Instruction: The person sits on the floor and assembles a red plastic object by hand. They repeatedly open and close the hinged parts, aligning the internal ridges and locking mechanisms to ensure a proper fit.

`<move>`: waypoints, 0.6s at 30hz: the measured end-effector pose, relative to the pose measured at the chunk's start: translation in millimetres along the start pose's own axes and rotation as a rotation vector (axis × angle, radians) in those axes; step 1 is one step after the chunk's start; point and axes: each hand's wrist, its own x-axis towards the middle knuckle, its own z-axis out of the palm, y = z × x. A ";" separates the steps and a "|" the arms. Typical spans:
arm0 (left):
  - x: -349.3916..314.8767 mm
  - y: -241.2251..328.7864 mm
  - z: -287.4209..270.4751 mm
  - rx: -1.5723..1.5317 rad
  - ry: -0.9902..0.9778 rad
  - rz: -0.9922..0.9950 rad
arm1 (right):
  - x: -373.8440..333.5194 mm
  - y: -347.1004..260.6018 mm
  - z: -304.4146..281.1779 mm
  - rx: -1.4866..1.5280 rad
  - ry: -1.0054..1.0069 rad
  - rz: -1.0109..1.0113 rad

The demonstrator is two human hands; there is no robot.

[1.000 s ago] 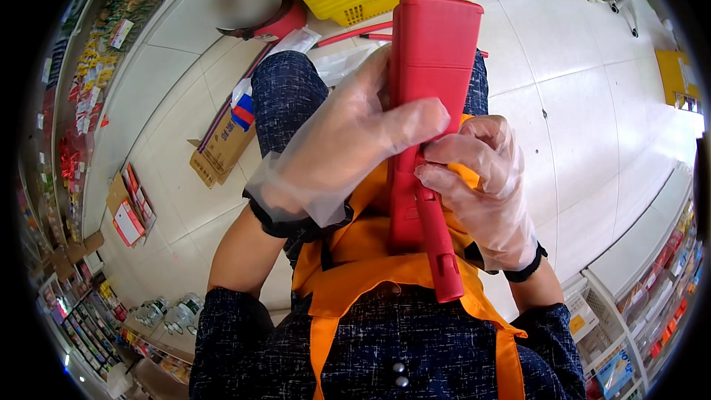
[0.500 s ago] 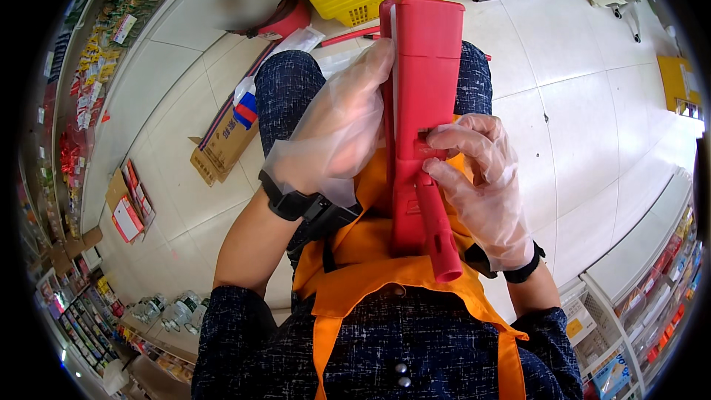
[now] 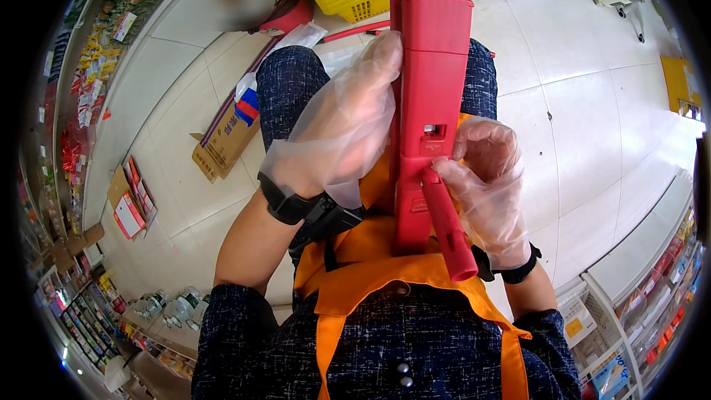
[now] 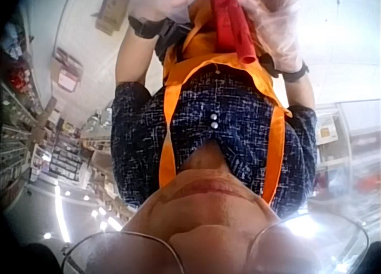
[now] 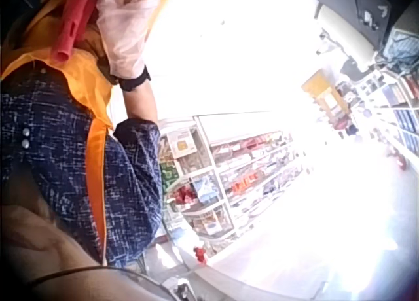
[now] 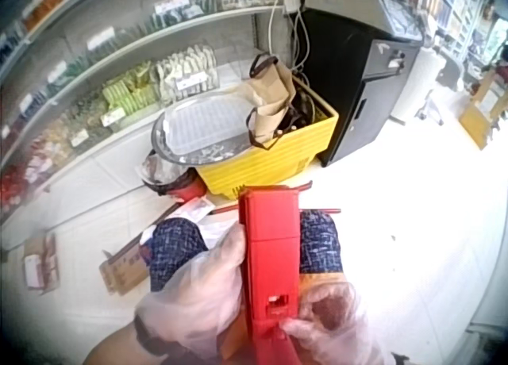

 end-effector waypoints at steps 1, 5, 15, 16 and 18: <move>-0.5 -0.3 0.6 0.059 0.000 0.014 | -1.6 -0.4 -0.9 0.018 -0.005 0.009; -7.6 10.9 6.3 0.465 -0.051 -0.001 | -5.6 -5.8 0.6 0.043 0.001 0.031; -25.9 19.2 10.5 0.343 -0.147 -0.064 | -9.2 -26.3 12.8 0.013 0.036 0.184; -25.8 18.1 7.2 0.400 -0.166 -0.043 | -10.0 -28.4 13.8 0.019 0.042 0.222; -25.4 18.3 0.9 0.494 -0.194 -0.021 | -10.7 -33.3 15.7 0.026 0.038 0.278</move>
